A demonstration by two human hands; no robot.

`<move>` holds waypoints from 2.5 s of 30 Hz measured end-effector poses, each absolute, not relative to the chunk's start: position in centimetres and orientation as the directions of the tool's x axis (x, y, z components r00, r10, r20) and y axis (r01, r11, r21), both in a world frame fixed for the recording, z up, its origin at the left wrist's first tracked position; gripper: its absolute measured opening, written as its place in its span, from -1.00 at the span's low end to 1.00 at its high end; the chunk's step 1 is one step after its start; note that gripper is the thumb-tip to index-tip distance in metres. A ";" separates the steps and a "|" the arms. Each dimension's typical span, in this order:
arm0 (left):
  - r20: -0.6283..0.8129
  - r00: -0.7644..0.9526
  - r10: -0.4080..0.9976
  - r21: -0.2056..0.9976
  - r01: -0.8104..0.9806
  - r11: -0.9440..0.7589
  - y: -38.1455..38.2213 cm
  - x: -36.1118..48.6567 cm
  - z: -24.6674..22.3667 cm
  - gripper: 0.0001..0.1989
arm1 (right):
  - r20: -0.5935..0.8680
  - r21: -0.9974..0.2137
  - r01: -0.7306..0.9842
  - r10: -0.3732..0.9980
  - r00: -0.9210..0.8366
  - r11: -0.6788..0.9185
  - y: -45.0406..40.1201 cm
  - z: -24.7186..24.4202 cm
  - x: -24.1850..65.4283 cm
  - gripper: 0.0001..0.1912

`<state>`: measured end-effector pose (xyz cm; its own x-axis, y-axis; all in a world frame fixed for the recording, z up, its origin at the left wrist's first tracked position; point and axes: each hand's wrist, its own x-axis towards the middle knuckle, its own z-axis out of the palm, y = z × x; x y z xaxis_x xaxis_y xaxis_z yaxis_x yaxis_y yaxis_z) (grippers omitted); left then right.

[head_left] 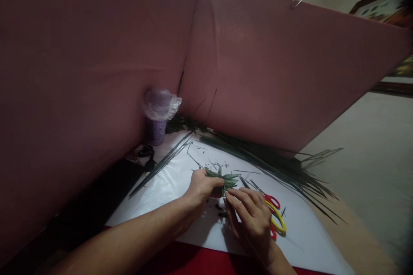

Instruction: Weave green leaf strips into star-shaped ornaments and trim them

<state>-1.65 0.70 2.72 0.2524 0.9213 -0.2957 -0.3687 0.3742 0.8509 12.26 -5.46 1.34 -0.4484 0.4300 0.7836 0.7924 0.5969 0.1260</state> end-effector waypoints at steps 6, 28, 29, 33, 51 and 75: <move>-0.322 0.204 0.924 0.853 -0.361 0.377 1.4 -1.9 2.3 -0.86 | 0.804 0.067 0.782 0.431 -0.410 0.620 -5.5 1.4 12.3 -0.74; -0.071 0.033 0.997 0.981 -0.181 0.075 4.8 -3.1 0.4 -0.67 | 0.774 -0.232 0.856 0.621 -0.125 0.462 -3.6 -0.2 13.7 -0.92; -0.049 0.016 0.999 0.984 -0.170 0.051 5.0 -3.2 0.3 -0.70 | 0.764 -0.228 0.860 0.632 -0.133 0.457 -3.5 -0.3 13.7 -0.91; 0.002 -0.034 0.999 0.992 -0.127 -0.006 5.6 -3.4 0.1 -0.77 | 0.730 -0.217 0.875 0.667 -0.149 0.433 -3.2 -0.4 13.5 -0.91; 0.010 -0.124 0.992 0.999 -0.031 -0.014 6.1 -3.8 0.3 -0.90 | 0.552 -0.480 0.822 0.834 0.012 0.307 -1.6 4.1 13.2 -0.76; 0.257 0.198 0.946 0.927 0.225 -0.299 4.9 -3.1 -0.1 -0.75 | 0.487 -0.647 0.722 0.861 0.144 0.245 -3.2 4.1 12.2 -0.77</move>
<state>-3.12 4.86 -0.09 0.1982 0.9459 0.2567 0.2253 -0.2988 0.9273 12.23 -3.20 4.14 0.1444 0.8613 0.4871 0.7217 0.2451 -0.6474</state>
